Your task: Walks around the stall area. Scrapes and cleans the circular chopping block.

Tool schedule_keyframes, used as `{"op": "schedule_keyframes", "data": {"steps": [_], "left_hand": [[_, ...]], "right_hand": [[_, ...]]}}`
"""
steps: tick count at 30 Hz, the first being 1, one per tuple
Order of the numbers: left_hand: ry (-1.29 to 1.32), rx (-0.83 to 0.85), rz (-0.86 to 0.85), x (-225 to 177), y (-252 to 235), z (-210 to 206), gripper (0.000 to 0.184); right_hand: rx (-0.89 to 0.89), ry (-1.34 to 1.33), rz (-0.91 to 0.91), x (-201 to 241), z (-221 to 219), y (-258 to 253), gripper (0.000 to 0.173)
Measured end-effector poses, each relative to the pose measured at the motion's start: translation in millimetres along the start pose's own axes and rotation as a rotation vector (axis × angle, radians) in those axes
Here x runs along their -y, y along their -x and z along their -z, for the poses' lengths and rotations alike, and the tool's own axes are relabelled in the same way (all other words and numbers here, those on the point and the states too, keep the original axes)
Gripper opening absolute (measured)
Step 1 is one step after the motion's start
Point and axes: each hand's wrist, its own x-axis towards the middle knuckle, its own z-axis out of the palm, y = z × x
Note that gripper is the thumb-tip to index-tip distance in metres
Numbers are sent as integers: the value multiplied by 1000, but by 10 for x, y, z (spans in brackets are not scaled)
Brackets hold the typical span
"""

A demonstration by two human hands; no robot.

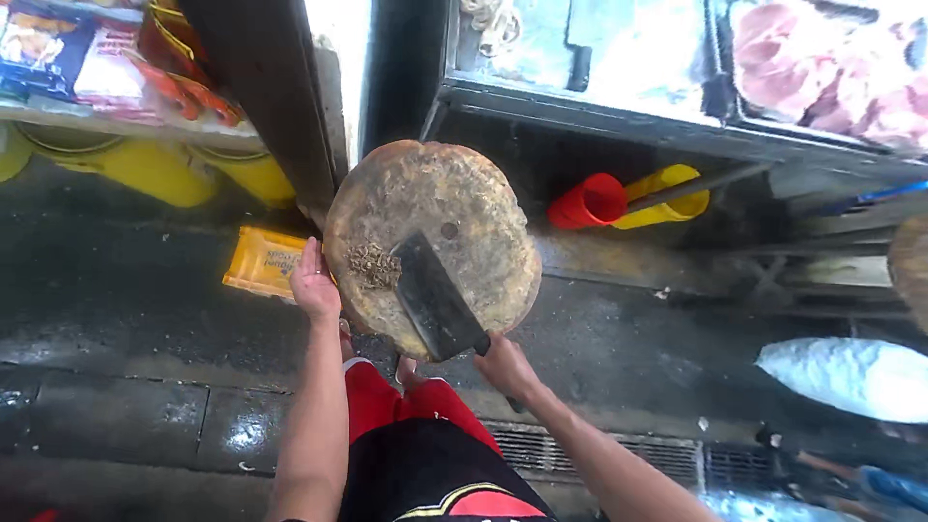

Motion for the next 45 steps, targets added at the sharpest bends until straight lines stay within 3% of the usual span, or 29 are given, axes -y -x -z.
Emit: {"op": "schedule_keyframes", "data": {"steps": [8,19,23,31,41,45], "left_hand": [[106,13,14,24,36,72,77],[244,-80,19,85,-124,78,76],[213,-84,16,81,-124,74,78],[157,-101,21,100,-190,45,75],[114,-120,34,61,-250,-17,77],[181,-78,56,84,-287,79,80]], "right_hand": [[62,-87,56,510,-374,17,38],[-42,74,17,896,-71,222,33],[-34,10,-2,846,-88,201,31],[-123,-297,-9,208,-228,-80,29],[6,-172,64,769,-290,-124,38],[-32,-95,91,979,-257,-56,36]]}}
